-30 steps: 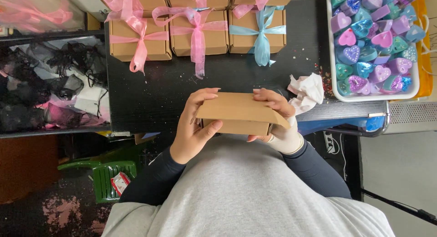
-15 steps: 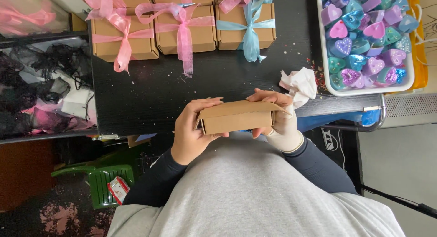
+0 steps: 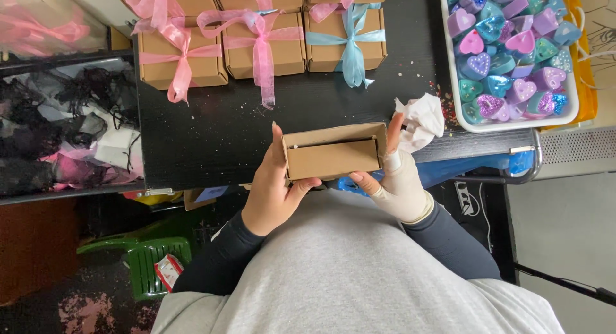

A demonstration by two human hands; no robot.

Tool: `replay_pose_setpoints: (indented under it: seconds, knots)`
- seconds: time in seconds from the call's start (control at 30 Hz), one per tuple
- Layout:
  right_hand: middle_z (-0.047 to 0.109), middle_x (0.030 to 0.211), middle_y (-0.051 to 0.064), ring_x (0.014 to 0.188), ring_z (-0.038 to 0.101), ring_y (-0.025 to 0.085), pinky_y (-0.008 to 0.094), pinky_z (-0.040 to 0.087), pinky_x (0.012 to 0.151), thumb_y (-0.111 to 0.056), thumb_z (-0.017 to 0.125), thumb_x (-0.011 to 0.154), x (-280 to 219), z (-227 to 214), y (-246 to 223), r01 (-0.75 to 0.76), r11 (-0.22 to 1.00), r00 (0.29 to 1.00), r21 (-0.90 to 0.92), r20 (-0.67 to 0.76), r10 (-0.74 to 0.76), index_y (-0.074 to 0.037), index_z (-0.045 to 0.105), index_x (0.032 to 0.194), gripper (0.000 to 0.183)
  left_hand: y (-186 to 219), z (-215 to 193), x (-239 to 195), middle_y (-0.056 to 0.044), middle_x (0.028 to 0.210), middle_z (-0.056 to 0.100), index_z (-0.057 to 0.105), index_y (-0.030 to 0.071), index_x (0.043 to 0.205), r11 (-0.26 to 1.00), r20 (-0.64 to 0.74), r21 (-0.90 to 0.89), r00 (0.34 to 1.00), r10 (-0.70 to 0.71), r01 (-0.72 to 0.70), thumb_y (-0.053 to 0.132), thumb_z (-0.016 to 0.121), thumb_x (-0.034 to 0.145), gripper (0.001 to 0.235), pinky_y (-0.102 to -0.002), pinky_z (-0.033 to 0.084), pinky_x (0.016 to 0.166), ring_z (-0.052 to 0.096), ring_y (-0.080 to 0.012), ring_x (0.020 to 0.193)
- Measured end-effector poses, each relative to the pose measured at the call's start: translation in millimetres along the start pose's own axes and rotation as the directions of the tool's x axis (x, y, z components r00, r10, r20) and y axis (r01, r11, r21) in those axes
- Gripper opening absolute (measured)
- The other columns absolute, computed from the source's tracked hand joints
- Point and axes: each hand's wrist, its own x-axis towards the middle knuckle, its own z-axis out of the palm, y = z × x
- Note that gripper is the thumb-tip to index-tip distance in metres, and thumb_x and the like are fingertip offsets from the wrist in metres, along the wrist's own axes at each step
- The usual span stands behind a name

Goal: Cleaning small decorative items and placing them into gift boxes with black mesh bags.

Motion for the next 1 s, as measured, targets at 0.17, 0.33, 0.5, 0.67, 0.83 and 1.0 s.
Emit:
replay_pose_setpoints:
  seconds: [0.17, 0.33, 0.5, 0.67, 0.83, 1.0]
  knots:
    - [0.062, 0.138, 0.023, 0.120, 0.069, 0.033, 0.034, 0.051, 0.105, -0.023, 0.078, 0.094, 3.2, -3.0, -6.8, 0.067, 0.980, 0.997, -0.187, 0.048, -0.059, -0.003, -0.008, 0.164, 0.113, 6.6, -10.4, -0.8, -0.022, 0.140, 0.054, 0.001, 0.005, 0.165, 0.988, 0.086, -0.038, 0.985, -0.148, 0.152, 0.023, 0.077, 0.098, 0.103, -0.035, 0.060, 0.097, 0.067, -0.0274, 0.117]
    - [0.064, 0.123, 0.018, 0.109, 0.068, 0.027, 0.032, 0.050, 0.099, -0.027, 0.082, 0.090, 1.0, -3.1, -3.1, -0.045, 0.988, 0.989, -0.148, 0.134, 0.065, 0.001, -0.004, 0.163, 0.116, 7.7, -21.3, -3.3, -0.022, 0.139, 0.052, 0.006, 0.000, 0.164, 0.968, 0.137, -0.089, 0.965, -0.221, 0.235, 0.025, 0.073, 0.100, 0.096, -0.032, 0.059, 0.095, 0.065, -0.0249, 0.119]
    - [0.055, 0.143, 0.019, 0.131, 0.060, 0.026, 0.037, 0.052, 0.110, -0.010, 0.080, 0.091, -5.6, 7.9, -2.3, 0.059, 0.962, 0.998, 0.268, -0.025, -0.054, -0.017, 0.048, 0.144, 0.062, -0.9, -21.1, -6.9, -0.020, 0.141, 0.055, 0.042, 0.006, 0.143, 0.941, 0.001, -0.315, 0.992, -0.125, 0.119, 0.020, 0.071, 0.102, 0.052, -0.037, 0.057, 0.106, 0.062, -0.0261, 0.126]
    - [0.057, 0.144, 0.019, 0.130, 0.064, 0.027, 0.040, 0.059, 0.103, -0.003, 0.079, 0.090, 2.3, 13.2, -3.3, 0.103, 0.922, 0.994, 0.373, -0.058, -0.088, -0.017, 0.054, 0.123, 0.043, -1.1, -28.5, 2.7, -0.021, 0.138, 0.056, 0.047, 0.012, 0.129, 0.956, -0.014, -0.292, 1.000, -0.020, 0.015, 0.015, 0.076, 0.096, 0.044, -0.038, 0.065, 0.097, 0.068, -0.0282, 0.124]
    - [0.058, 0.142, 0.018, 0.129, 0.066, 0.028, 0.037, 0.063, 0.100, 0.002, 0.083, 0.087, 17.8, 7.2, -2.0, 0.173, 0.964, 0.985, 0.200, -0.038, -0.168, -0.019, 0.049, 0.115, 0.049, -5.6, -33.9, 10.5, -0.020, 0.139, 0.055, 0.049, 0.017, 0.124, 0.966, -0.022, -0.229, 0.993, 0.119, -0.121, 0.007, 0.081, 0.093, 0.046, -0.049, 0.057, 0.113, 0.066, -0.0312, 0.129]
    - [0.061, 0.132, 0.014, 0.127, 0.062, 0.038, 0.047, 0.054, 0.106, 0.020, 0.074, 0.073, 17.9, 3.2, 9.7, 0.312, 0.936, 0.949, -0.164, 0.011, -0.314, -0.011, 0.048, 0.116, 0.060, 6.2, -48.1, 32.5, -0.017, 0.153, 0.048, 0.040, 0.009, 0.147, 0.998, 0.171, -0.028, 0.984, 0.056, -0.052, 0.033, 0.088, 0.084, 0.083, -0.060, 0.035, 0.123, 0.044, -0.0424, 0.146]
